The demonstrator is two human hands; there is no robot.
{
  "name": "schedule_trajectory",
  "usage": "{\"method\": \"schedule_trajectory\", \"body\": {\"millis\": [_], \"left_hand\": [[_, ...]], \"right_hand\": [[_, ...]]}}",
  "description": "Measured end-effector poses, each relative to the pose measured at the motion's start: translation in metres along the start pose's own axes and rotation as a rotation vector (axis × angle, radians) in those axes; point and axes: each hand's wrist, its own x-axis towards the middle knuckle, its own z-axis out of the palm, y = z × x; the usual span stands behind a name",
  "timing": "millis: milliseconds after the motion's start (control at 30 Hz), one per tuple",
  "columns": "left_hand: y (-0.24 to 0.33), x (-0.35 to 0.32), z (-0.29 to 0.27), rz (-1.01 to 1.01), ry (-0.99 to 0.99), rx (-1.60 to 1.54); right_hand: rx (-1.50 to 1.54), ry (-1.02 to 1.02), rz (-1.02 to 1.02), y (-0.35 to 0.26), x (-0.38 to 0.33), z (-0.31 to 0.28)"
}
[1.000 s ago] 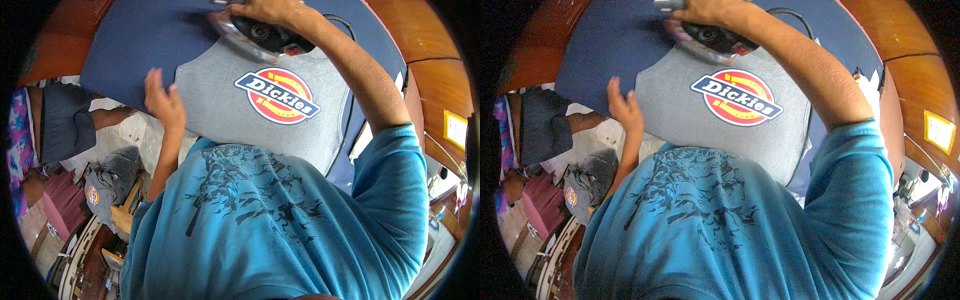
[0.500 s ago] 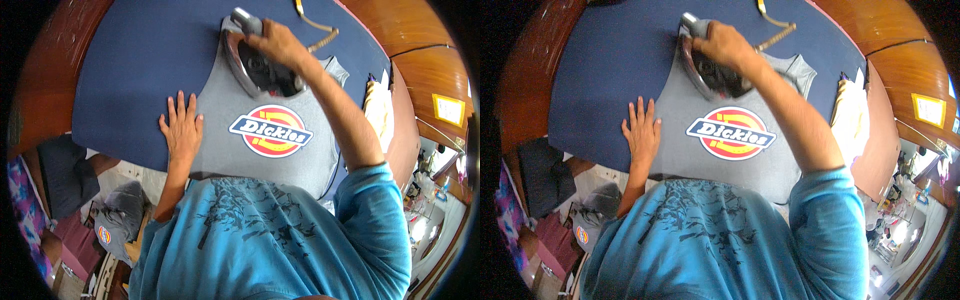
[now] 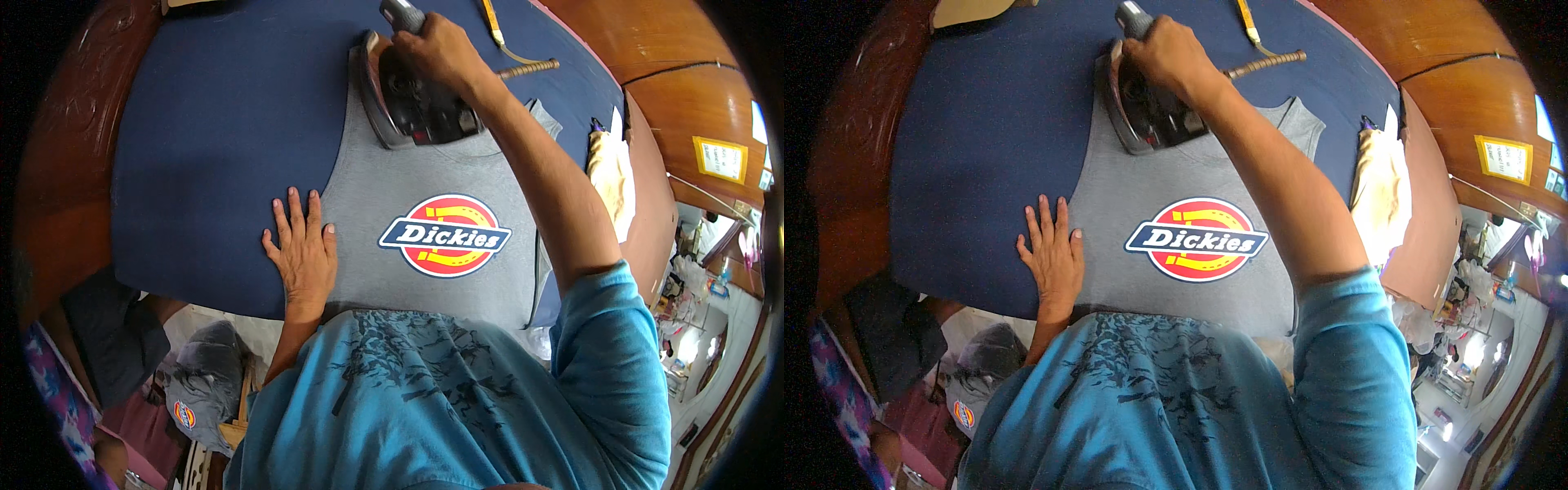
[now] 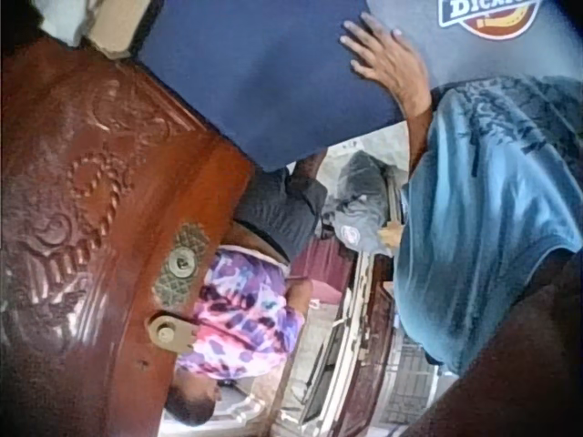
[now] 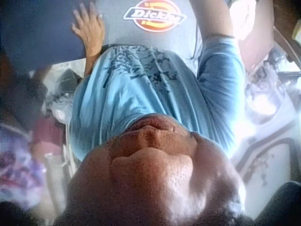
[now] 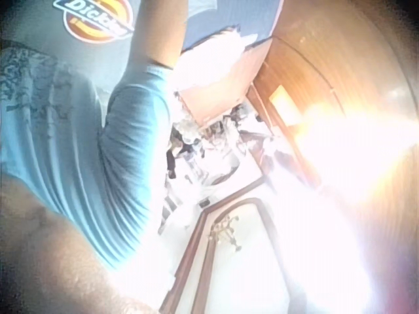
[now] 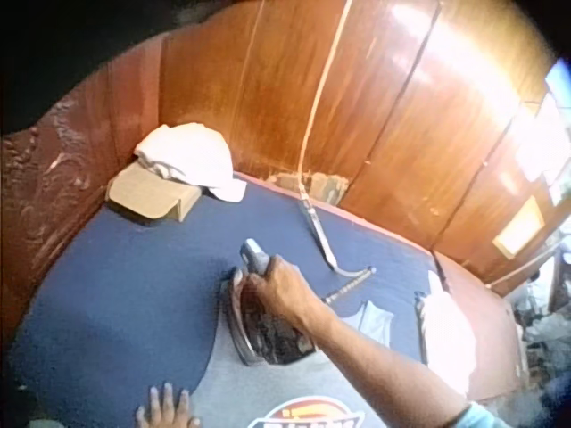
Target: The person irons a grey tank top on an ironing board, folds the ironed garment by hand, stacks it with others, and then places a fresh garment onto the board.
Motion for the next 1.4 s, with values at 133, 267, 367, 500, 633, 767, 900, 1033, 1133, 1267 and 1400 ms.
{"method": "schedule_trajectory", "body": {"millis": [133, 267, 367, 500, 633, 767, 900, 1033, 1133, 1267, 1400], "left_hand": [[-0.001, 0.001, -0.003, -0.006, -0.008, -0.020], [-0.002, -0.001, -0.001, 0.011, 0.048, -0.052], [-0.001, 0.018, -0.014, -0.007, 0.055, -0.105], [0.003, 0.116, -0.045, 0.161, 0.321, -0.244], [0.022, 0.239, -0.042, 0.497, 0.467, -0.230], [0.061, 0.292, -0.035, 0.688, 0.160, -0.132], [0.065, 0.315, -0.026, 0.780, 0.231, -0.190], [0.060, 0.317, -0.018, 0.786, 0.284, -0.210], [0.056, 0.317, -0.012, 0.789, 0.340, -0.204], [0.059, 0.315, -0.019, 0.791, 0.315, -0.156], [0.060, 0.315, -0.023, 0.807, 0.348, -0.109]], "right_hand": [[0.057, 0.003, 0.002, 0.000, 0.008, 0.001], [0.039, 0.011, -0.006, 0.001, -0.001, -0.001], [0.068, -0.037, 0.035, 0.006, 0.014, -0.008], [0.051, -0.198, -0.074, 0.016, -0.020, -0.019], [0.036, -0.326, -0.081, 0.008, -0.067, -0.037], [-0.104, -0.210, 0.008, 0.013, -0.077, -0.034], [-0.175, -0.128, 0.013, 0.009, -0.076, -0.029], [-0.184, -0.167, -0.004, 0.019, -0.077, -0.037], [-0.091, -0.117, 0.052, 0.044, -0.089, -0.064], [-0.107, -0.048, 0.227, 0.090, -0.102, -0.094], [-0.092, 0.049, 0.325, 0.134, -0.117, -0.099]]}}
